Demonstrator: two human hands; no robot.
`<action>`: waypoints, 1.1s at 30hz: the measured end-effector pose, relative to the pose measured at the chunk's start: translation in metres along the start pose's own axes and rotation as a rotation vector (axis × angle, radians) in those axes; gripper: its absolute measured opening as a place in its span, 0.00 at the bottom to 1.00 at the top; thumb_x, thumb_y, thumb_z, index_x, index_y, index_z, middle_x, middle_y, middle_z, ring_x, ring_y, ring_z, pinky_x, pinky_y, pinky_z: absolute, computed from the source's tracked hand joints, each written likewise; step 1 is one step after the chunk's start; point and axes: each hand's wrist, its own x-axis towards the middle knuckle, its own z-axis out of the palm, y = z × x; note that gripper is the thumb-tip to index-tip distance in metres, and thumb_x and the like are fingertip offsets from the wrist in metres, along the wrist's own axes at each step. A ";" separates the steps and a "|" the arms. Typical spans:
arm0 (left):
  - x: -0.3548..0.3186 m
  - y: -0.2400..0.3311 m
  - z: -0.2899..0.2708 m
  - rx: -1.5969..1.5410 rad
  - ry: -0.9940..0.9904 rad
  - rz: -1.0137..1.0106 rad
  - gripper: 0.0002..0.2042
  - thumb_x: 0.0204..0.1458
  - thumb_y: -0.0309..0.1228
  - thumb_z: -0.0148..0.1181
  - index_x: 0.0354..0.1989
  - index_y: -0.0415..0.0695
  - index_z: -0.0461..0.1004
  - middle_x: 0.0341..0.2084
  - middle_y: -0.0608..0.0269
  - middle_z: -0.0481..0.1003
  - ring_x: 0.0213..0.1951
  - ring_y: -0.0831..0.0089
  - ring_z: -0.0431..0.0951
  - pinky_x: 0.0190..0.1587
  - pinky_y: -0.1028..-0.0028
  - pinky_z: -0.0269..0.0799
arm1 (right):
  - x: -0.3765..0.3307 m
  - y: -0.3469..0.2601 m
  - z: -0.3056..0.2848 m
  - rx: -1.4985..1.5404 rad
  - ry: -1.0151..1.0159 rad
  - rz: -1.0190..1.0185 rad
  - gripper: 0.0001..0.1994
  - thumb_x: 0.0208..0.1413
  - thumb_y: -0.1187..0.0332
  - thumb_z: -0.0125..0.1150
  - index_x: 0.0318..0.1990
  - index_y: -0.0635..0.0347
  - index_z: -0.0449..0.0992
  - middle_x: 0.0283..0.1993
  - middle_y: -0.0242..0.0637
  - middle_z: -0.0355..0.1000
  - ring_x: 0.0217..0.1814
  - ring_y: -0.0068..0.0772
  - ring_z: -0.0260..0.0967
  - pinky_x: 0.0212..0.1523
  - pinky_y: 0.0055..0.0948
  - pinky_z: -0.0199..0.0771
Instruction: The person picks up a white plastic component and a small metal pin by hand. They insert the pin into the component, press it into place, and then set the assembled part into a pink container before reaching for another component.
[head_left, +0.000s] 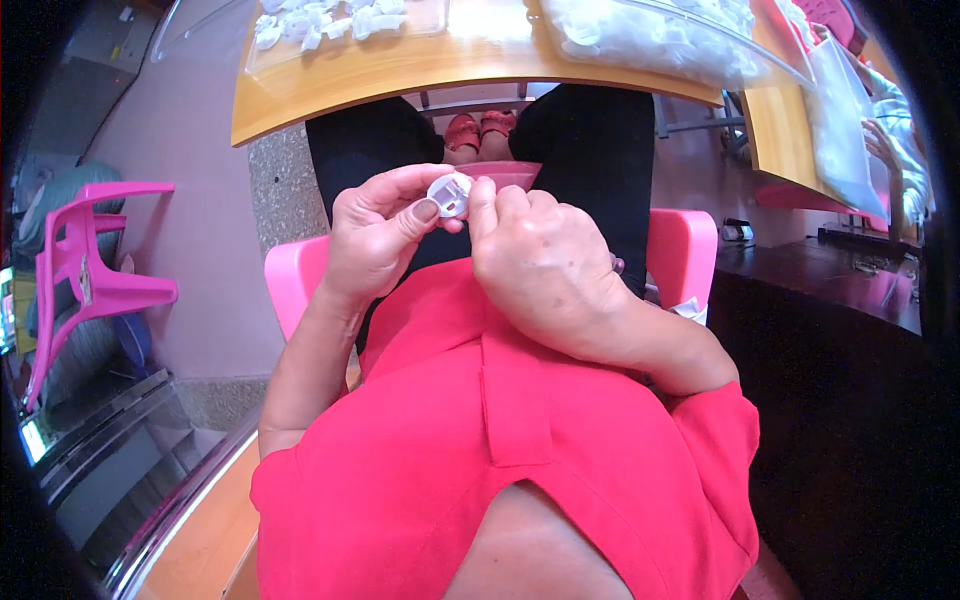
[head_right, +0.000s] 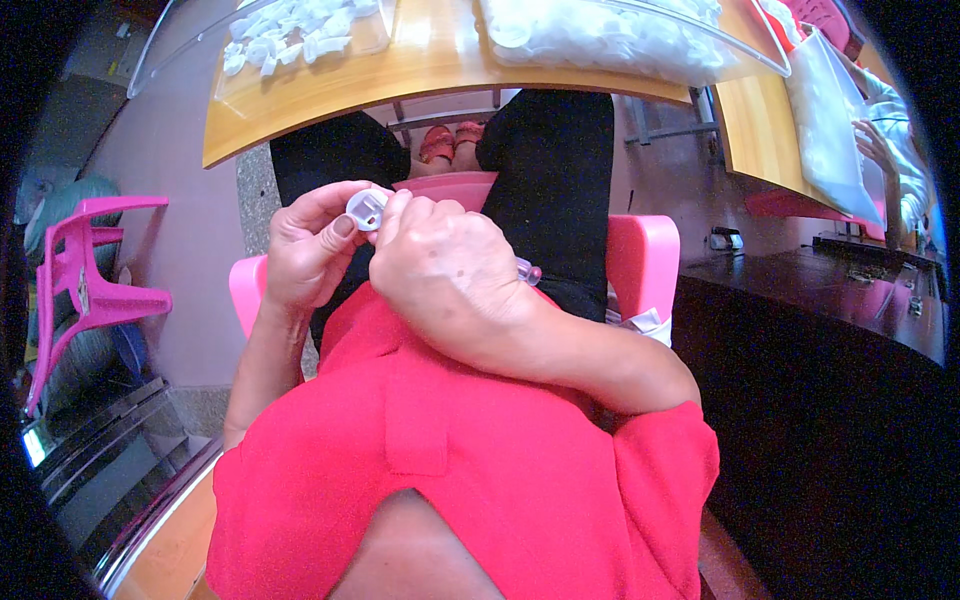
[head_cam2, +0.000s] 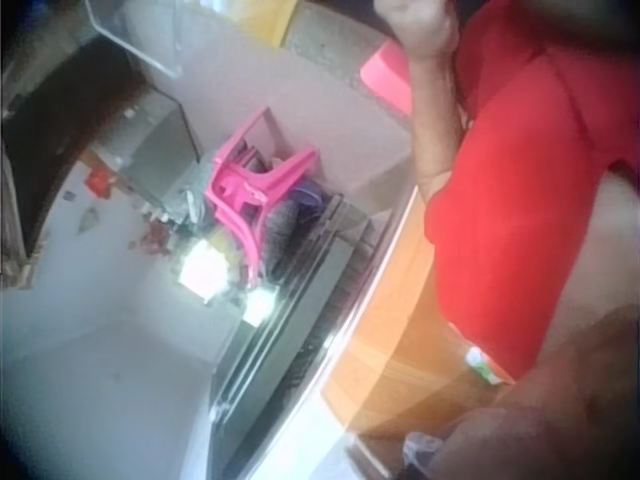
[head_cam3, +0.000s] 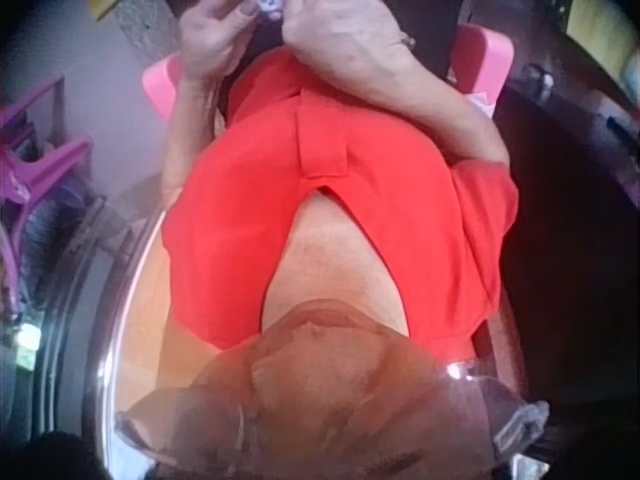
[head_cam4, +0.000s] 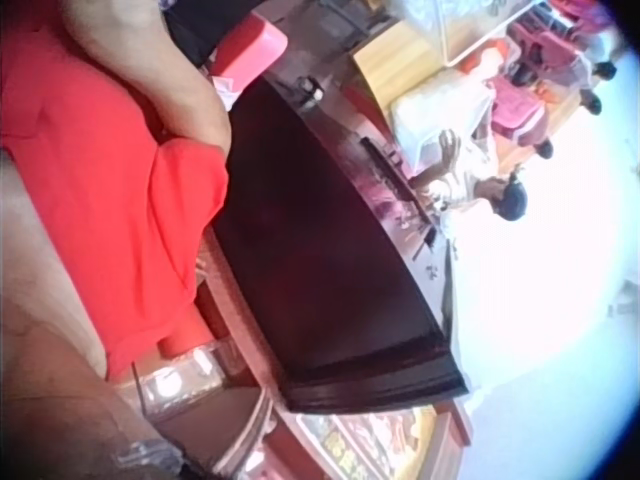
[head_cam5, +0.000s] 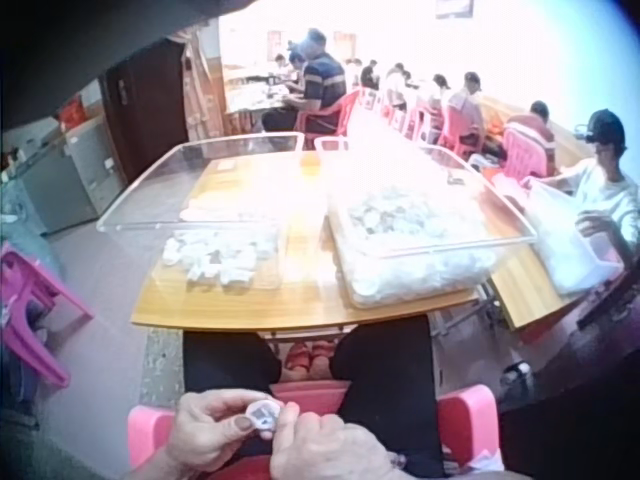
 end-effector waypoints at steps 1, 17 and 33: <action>-0.001 0.000 0.001 0.023 0.019 0.005 0.15 0.54 0.22 0.57 0.51 0.32 0.70 0.43 0.51 0.76 0.39 0.68 0.77 0.44 0.72 0.76 | 0.000 -0.001 0.001 -0.022 0.002 -0.001 0.12 0.49 0.71 0.55 0.39 0.71 0.71 0.24 0.38 0.68 0.25 0.32 0.71 0.21 0.27 0.72; 0.006 0.003 0.000 -0.091 0.013 -0.138 0.14 0.57 0.24 0.54 0.49 0.30 0.71 0.38 0.51 0.76 0.36 0.68 0.78 0.38 0.72 0.76 | 0.001 0.020 -0.008 0.213 -0.052 -0.052 0.09 0.49 0.71 0.52 0.34 0.68 0.71 0.26 0.44 0.72 0.28 0.38 0.75 0.24 0.33 0.75; 0.003 0.005 0.000 -0.041 0.014 -0.165 0.14 0.58 0.24 0.53 0.50 0.31 0.71 0.36 0.53 0.76 0.34 0.71 0.76 0.36 0.75 0.73 | -0.001 0.008 0.008 -0.050 0.236 -0.144 0.07 0.46 0.69 0.54 0.26 0.64 0.72 0.20 0.34 0.64 0.22 0.28 0.64 0.18 0.26 0.63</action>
